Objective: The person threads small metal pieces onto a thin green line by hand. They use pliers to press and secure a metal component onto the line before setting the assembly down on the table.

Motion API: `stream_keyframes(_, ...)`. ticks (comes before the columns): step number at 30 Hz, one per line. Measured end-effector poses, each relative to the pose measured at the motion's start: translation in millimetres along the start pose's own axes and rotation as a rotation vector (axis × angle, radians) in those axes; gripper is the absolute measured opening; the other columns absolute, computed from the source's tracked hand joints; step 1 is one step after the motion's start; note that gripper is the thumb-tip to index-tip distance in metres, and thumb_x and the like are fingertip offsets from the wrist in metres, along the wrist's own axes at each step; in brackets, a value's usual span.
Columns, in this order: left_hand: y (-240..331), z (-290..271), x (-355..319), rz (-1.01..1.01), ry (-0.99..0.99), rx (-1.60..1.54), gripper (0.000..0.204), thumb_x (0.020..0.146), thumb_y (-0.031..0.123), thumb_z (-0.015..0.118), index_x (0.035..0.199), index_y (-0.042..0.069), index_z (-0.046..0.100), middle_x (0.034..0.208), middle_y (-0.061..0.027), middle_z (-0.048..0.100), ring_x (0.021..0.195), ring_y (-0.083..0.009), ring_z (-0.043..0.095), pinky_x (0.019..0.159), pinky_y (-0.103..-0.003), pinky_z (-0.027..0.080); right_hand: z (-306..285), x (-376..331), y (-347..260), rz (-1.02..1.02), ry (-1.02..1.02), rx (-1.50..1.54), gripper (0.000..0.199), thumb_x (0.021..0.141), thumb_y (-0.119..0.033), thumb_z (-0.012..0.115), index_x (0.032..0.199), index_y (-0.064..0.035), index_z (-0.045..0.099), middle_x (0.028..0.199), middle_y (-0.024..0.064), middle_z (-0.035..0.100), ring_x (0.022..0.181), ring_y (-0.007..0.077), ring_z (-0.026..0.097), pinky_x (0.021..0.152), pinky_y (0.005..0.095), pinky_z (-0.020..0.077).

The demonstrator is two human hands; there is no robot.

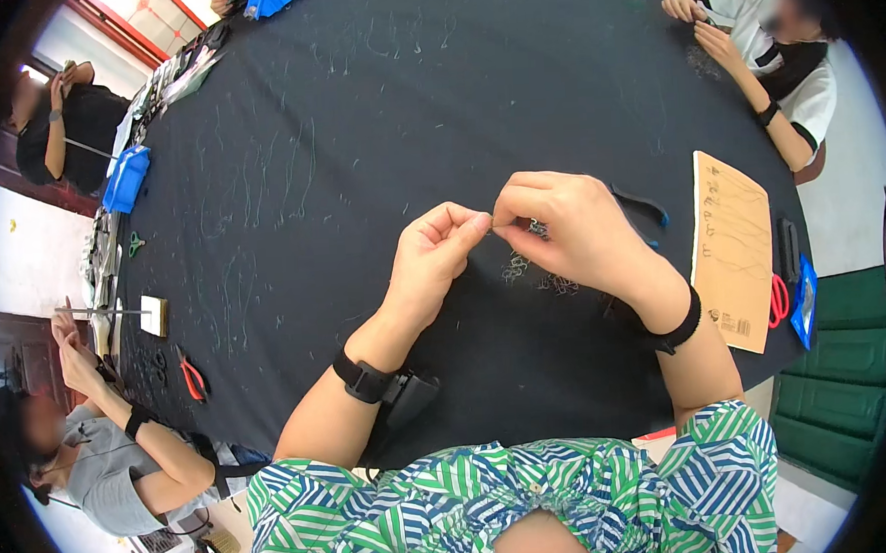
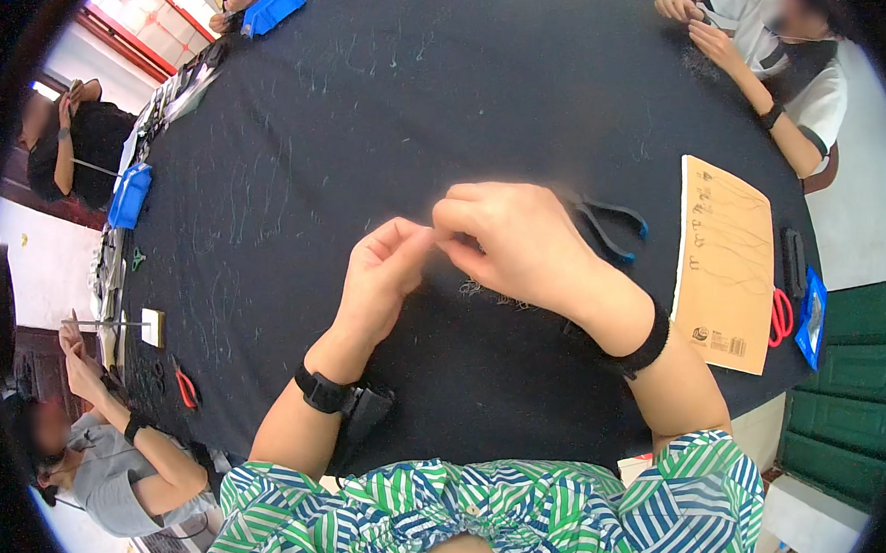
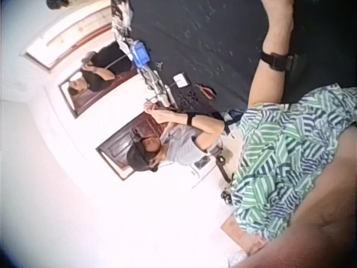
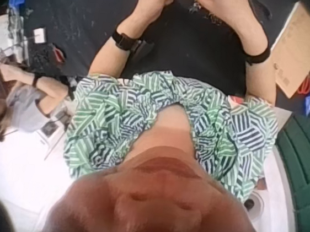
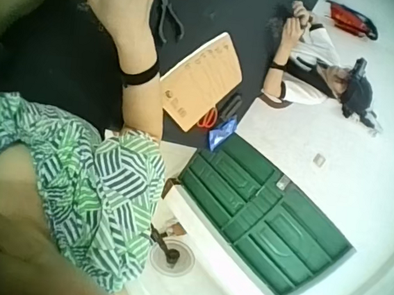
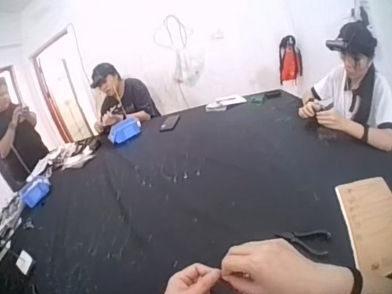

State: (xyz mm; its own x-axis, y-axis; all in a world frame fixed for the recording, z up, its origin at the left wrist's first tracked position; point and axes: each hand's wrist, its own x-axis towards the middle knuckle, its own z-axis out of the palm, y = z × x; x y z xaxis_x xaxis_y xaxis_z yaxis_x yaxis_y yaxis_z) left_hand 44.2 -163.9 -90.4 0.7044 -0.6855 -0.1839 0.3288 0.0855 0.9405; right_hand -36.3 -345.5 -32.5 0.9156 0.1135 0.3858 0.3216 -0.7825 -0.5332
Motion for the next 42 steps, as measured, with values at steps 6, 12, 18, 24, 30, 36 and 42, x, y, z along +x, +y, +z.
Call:
stream_keyframes(6,2.0,-2.2,-0.8,-0.014,-0.044,-0.046,0.016,0.098,0.022,0.065,0.095,0.006,0.067,0.068,0.0112,0.051,0.052,0.0027,0.03,0.046,-0.018,0.021,-7.6,0.3,4.3,0.015,-0.038,0.048,0.008,0.08,-0.008,0.068,0.079,-0.0063,0.061,0.078,0.0085,0.064,0.072,0.0285,0.066,0.061,0.0379,0.0499)
stream_keyframes(12,7.4,-1.6,-2.4,-0.081,-0.048,-0.013,0.013,0.099,0.02,0.064,0.094,0.008,0.067,0.07,0.0108,0.051,0.055,0.0012,0.033,0.049,-0.018,0.024,-8.6,-2.8,11.5,0.06,-0.099,0.163,0.008,0.081,-0.009,0.068,0.081,-0.0049,0.061,0.077,0.0095,0.065,0.072,0.0287,0.066,0.062,0.0386,0.05)
stream_keyframes(18,8.0,-0.1,-3.7,-0.086,-0.019,0.009,0.015,0.099,0.022,0.064,0.094,0.009,0.067,0.068,0.0114,0.048,0.055,0.0009,0.032,0.048,-0.019,0.023,-9.7,0.3,4.8,0.094,-0.062,0.123,0.005,0.084,-0.003,0.067,0.085,-0.0017,0.063,0.079,0.0094,0.068,0.069,0.0229,0.068,0.06,0.031,0.0514)
stream_keyframes(24,8.2,2.7,-3.3,-0.083,-0.006,-0.034,0.02,0.098,0.025,0.066,0.094,0.006,0.067,0.065,0.0113,0.047,0.051,0.0014,0.027,0.046,-0.02,0.02,4.9,-3.1,5.3,0.035,-0.018,0.07,0.009,0.083,-0.008,0.068,0.082,-0.0051,0.059,0.075,0.0093,0.065,0.068,0.0275,0.066,0.059,0.0363,0.0496)
stream_keyframes(30,9.5,3.2,-5.1,-0.073,-0.009,0.029,0.016,0.1,0.022,0.063,0.091,0.009,0.065,0.067,0.0116,0.047,0.054,0.0009,0.031,0.048,-0.019,0.022,6.7,-2.9,4.4,0.019,-0.003,0.052,0.011,0.083,-0.01,0.066,0.079,-0.0058,0.056,0.073,0.0105,0.062,0.067,0.0308,0.064,0.058,0.04,0.048)
stream_keyframes(36,7.6,3.0,-4.2,-0.048,-0.017,0.005,0.021,0.099,0.026,0.065,0.093,0.006,0.067,0.065,0.0118,0.046,0.051,0.0017,0.028,0.045,-0.019,0.02,5.7,-3.3,4.3,0.016,-0.007,0.041,0.011,0.082,-0.009,0.066,0.079,-0.0052,0.056,0.073,0.011,0.062,0.066,0.0309,0.064,0.058,0.0397,0.048)
stream_keyframes(42,6.1,4.6,-4.6,-0.017,-0.012,0.008,0.017,0.097,0.022,0.067,0.092,0.006,0.067,0.064,0.0122,0.046,0.054,0.0026,0.031,0.048,-0.018,0.022,6.1,-4.0,5.8,0.001,-0.008,0.015,0.012,0.082,-0.009,0.066,0.08,-0.005,0.055,0.074,0.0112,0.061,0.066,0.0311,0.064,0.058,0.0402,0.0483)
